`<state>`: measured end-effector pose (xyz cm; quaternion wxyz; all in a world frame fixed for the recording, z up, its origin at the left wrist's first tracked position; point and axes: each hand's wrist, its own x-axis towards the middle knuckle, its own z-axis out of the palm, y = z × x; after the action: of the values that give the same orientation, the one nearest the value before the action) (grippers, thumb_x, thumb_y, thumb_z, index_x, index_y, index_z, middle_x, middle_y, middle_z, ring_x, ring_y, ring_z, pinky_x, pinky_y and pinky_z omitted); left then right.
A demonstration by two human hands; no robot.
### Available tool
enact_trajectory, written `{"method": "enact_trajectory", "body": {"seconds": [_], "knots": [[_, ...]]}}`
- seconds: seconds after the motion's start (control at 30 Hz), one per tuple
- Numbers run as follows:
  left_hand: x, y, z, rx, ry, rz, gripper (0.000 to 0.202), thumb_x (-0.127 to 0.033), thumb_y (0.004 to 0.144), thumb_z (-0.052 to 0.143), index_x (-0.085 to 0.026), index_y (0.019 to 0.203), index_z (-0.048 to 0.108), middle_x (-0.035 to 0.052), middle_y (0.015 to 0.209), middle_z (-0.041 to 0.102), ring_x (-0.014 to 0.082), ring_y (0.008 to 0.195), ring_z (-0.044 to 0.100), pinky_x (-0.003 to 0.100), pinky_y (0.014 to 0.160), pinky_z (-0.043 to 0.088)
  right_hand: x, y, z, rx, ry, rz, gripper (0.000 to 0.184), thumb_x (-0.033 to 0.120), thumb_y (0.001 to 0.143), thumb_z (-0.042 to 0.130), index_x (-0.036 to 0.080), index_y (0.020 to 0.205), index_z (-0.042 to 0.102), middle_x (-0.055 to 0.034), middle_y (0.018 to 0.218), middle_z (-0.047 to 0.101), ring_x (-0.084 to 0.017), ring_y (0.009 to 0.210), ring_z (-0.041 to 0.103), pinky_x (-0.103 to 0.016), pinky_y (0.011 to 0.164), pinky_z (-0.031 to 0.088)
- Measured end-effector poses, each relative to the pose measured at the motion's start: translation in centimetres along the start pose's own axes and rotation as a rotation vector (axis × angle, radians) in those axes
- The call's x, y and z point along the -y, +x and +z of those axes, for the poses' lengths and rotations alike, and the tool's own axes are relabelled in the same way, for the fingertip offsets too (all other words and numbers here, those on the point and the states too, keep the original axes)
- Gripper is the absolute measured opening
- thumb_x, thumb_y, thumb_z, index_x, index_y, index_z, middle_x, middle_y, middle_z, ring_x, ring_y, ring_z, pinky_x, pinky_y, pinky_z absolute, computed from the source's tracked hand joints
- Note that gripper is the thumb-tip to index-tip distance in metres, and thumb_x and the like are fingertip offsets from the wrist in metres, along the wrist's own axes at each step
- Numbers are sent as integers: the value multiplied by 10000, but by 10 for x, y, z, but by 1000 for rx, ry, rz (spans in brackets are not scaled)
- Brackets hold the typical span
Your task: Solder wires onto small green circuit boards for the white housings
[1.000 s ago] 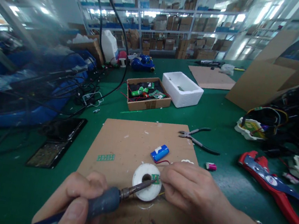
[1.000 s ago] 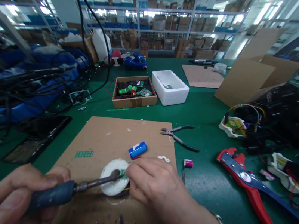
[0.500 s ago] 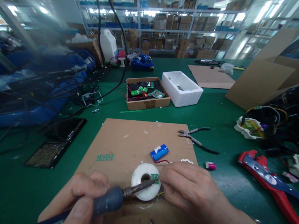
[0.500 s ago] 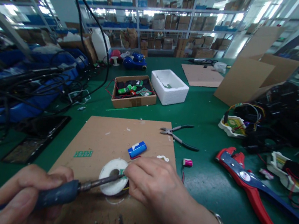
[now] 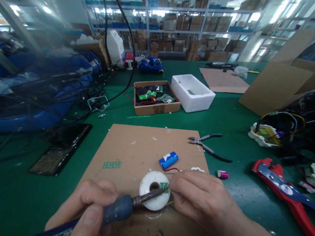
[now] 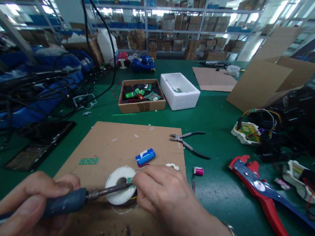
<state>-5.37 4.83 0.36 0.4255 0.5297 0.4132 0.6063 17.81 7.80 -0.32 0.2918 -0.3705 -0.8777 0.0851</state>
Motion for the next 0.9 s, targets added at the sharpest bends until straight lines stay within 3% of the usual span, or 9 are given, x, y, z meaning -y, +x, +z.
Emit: {"method": "enact_trajectory", "body": {"seconds": [0.23, 0.37, 0.57, 0.73, 0.83, 0.9], "knots": [[1, 3, -2, 43, 6, 37, 108, -271, 829, 568, -227, 797, 661, 12, 647, 593, 138, 549, 555, 213, 405, 449, 1, 2, -2, -1, -17, -12, 184, 156, 920, 438, 180, 786, 562, -17, 745, 610, -135, 666, 553, -269, 611, 452], [-2, 2, -2, 66, -1, 19, 131, -270, 844, 530, -240, 808, 653, 11, 670, 611, 112, 472, 514, 198, 355, 417, 3, 2, -4, 16, -12, -7, 210, 165, 934, 421, 176, 807, 587, -29, 758, 623, -140, 684, 572, -272, 630, 475], [1, 3, -4, -16, 7, 118, 124, -271, 816, 547, -199, 752, 625, 7, 579, 576, 136, 545, 555, 206, 444, 485, 2, 1, -5, 15, -1, -12, 215, 180, 942, 420, 169, 848, 613, -41, 771, 640, -146, 707, 593, -277, 649, 502], [0, 3, -5, 50, 4, 127, 120, -283, 824, 556, -198, 791, 634, 9, 619, 618, 135, 537, 562, 210, 432, 478, 3, 1, -6, 28, 1, 2, 213, 193, 948, 421, 166, 881, 622, -50, 792, 648, -154, 740, 606, -285, 681, 510], [2, -1, 12, -61, 78, 195, 176, -344, 856, 555, -226, 954, 640, -21, 721, 657, 120, 516, 583, 235, 475, 495, 3, 1, -6, 36, 15, 3, 210, 220, 959, 418, 171, 932, 621, -57, 819, 656, -152, 771, 610, -275, 709, 507], [6, -4, 28, -160, 156, 247, 222, -384, 879, 547, -256, 1050, 605, -34, 846, 675, 137, 634, 647, 264, 635, 534, 2, 1, -5, 46, 25, 1, 216, 227, 961, 412, 173, 924, 618, -54, 811, 651, -150, 756, 605, -268, 695, 501]]}}
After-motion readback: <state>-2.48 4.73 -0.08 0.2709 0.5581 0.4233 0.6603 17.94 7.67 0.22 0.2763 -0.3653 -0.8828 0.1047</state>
